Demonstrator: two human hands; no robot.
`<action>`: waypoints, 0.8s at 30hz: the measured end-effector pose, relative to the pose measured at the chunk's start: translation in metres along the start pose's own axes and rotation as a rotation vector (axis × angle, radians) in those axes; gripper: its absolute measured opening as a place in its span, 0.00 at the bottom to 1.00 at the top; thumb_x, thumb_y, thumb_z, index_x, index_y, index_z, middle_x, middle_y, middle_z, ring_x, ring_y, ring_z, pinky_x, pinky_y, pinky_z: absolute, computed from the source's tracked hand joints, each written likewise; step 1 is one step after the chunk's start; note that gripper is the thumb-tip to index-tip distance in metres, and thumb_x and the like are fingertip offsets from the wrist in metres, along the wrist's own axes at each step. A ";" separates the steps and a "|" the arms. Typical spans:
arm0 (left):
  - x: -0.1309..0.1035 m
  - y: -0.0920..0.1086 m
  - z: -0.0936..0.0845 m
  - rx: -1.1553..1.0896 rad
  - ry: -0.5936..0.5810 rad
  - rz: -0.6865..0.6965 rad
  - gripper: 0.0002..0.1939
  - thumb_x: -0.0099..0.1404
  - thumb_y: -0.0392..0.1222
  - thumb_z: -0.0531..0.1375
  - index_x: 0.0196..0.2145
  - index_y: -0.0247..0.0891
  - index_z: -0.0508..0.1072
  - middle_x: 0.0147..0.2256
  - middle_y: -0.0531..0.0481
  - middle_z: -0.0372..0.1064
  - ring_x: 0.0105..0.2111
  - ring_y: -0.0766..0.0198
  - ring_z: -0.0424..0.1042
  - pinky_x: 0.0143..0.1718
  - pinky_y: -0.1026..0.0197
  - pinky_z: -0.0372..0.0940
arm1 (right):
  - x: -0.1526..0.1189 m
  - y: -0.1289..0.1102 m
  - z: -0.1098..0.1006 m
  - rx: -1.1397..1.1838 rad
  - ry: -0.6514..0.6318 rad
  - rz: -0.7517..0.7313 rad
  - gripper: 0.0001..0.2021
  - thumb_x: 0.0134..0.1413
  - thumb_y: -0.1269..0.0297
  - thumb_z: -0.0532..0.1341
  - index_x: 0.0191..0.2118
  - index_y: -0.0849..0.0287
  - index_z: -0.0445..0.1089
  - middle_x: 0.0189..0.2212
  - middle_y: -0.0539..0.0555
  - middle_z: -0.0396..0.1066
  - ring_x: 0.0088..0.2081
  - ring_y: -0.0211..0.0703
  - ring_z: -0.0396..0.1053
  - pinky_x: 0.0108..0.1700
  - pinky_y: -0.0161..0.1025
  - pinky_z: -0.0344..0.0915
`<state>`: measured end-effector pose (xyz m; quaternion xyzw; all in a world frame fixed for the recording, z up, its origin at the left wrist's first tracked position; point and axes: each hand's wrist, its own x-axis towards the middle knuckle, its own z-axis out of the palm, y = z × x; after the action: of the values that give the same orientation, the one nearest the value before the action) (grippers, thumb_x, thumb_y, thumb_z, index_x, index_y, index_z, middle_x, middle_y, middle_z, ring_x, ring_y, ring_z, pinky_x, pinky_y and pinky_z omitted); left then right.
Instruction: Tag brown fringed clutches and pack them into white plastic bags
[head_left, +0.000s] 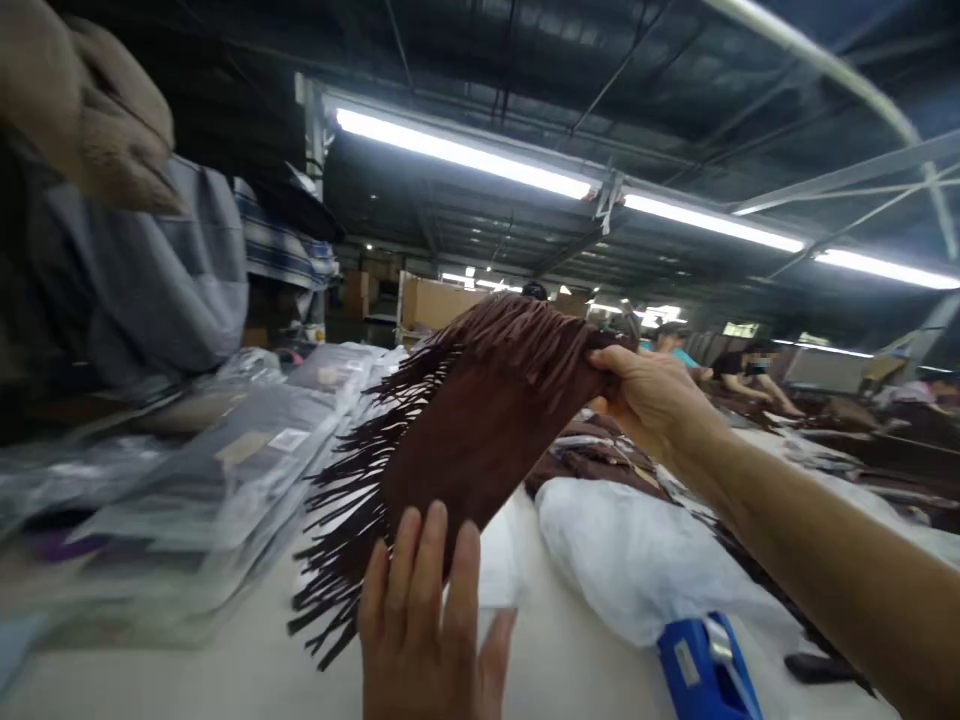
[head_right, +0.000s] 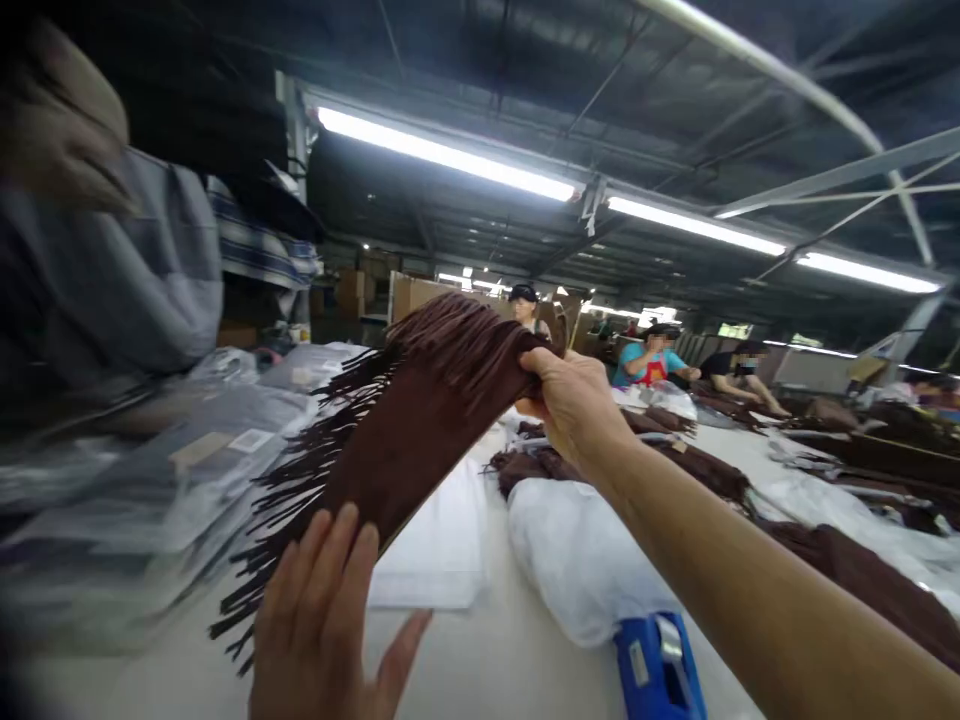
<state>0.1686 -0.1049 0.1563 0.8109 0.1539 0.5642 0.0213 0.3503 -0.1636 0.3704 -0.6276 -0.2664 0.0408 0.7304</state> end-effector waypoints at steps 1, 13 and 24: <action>0.001 -0.008 -0.014 0.142 -0.019 0.020 0.34 0.61 0.35 0.58 0.62 0.37 0.49 0.60 0.38 0.53 0.60 0.46 0.52 0.60 0.45 0.45 | -0.023 0.011 0.005 0.044 -0.031 0.080 0.05 0.47 0.77 0.55 0.24 0.62 0.63 0.15 0.45 0.63 0.15 0.29 0.59 0.15 0.26 0.58; -0.014 -0.097 -0.138 0.334 -1.247 -0.106 0.18 0.57 0.23 0.48 0.34 0.38 0.72 0.32 0.46 0.74 0.35 0.54 0.74 0.34 0.57 0.67 | -0.207 0.152 -0.003 0.504 -0.019 0.904 0.06 0.37 0.78 0.67 0.24 0.68 0.69 0.23 0.58 0.75 0.21 0.40 0.72 0.23 0.31 0.72; 0.034 -0.115 -0.124 0.479 -0.662 0.490 0.15 0.62 0.24 0.47 0.42 0.31 0.69 0.38 0.42 0.72 0.37 0.54 0.71 0.40 0.55 0.64 | -0.189 0.129 -0.018 0.539 0.106 0.664 0.12 0.33 0.74 0.69 0.30 0.66 0.71 0.27 0.54 0.77 0.25 0.42 0.74 0.24 0.30 0.72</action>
<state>0.0390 -0.0039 0.2086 0.9415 0.0689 0.2125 -0.2522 0.2318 -0.2276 0.1839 -0.4673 0.0081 0.3096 0.8281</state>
